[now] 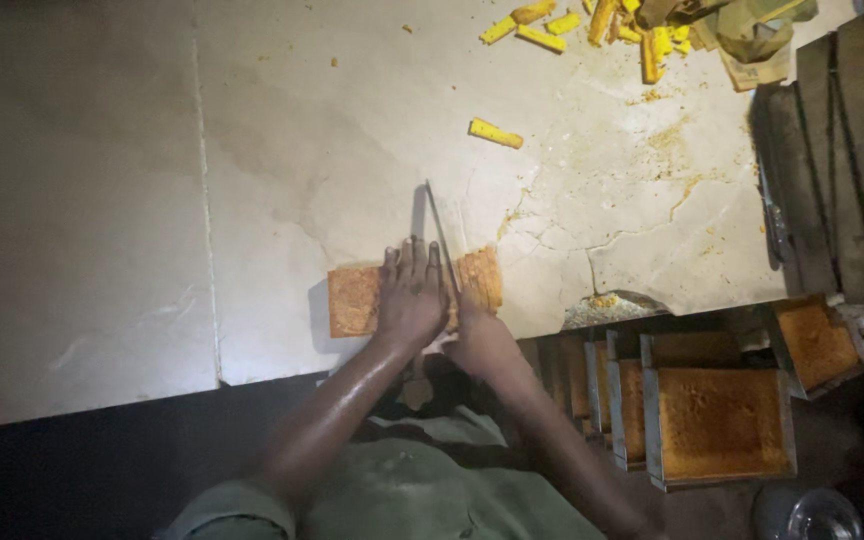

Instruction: The person slices a rectangular yellow cake into thin strips using a long knife on a white countertop. The person repeatedly cuts the cake into uniform pieces and stacks them, then removes a finished cake from a metal baking pan.

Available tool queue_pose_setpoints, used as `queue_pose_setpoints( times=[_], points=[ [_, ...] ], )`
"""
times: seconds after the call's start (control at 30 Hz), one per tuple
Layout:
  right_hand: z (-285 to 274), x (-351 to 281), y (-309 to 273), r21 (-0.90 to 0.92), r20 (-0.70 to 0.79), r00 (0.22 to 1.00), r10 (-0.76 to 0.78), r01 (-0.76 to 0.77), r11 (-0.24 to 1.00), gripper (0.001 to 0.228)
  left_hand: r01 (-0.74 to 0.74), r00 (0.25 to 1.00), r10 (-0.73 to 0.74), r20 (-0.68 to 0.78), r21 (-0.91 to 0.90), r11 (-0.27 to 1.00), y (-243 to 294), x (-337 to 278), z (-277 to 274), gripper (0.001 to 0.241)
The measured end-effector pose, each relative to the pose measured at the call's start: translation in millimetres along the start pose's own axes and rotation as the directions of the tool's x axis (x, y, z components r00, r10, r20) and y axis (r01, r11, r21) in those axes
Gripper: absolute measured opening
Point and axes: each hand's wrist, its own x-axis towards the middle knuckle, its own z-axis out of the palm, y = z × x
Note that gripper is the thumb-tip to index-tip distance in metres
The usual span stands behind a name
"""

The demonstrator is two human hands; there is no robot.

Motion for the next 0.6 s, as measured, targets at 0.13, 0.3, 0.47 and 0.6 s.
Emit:
queue_pose_setpoints(
  times=[0.13,0.3,0.47,0.6],
  points=[
    [11,-35,7,0.119,0.062,0.995,0.078,-0.085,0.989,0.079,0.032,0.984,-0.038,0.176,0.035,0.999,-1,-2,-14,0.069],
    [59,-85,58,0.29,0.308,0.824,0.475,-0.557,0.778,0.061,0.049,0.965,-0.051,0.256,0.016,0.999,2,1,-22,0.071],
    [61,-29,55,-0.104,0.147,0.986,0.074,-0.059,0.993,0.111,0.019,0.979,-0.023,0.203,0.021,1.0,-5,-5,-2,0.071],
    [34,20,26,-0.021,0.037,0.999,-0.007,0.008,1.0,0.076,-0.04,0.998,0.042,-0.037,0.068,0.997,-12,-5,3,0.067]
  ],
)
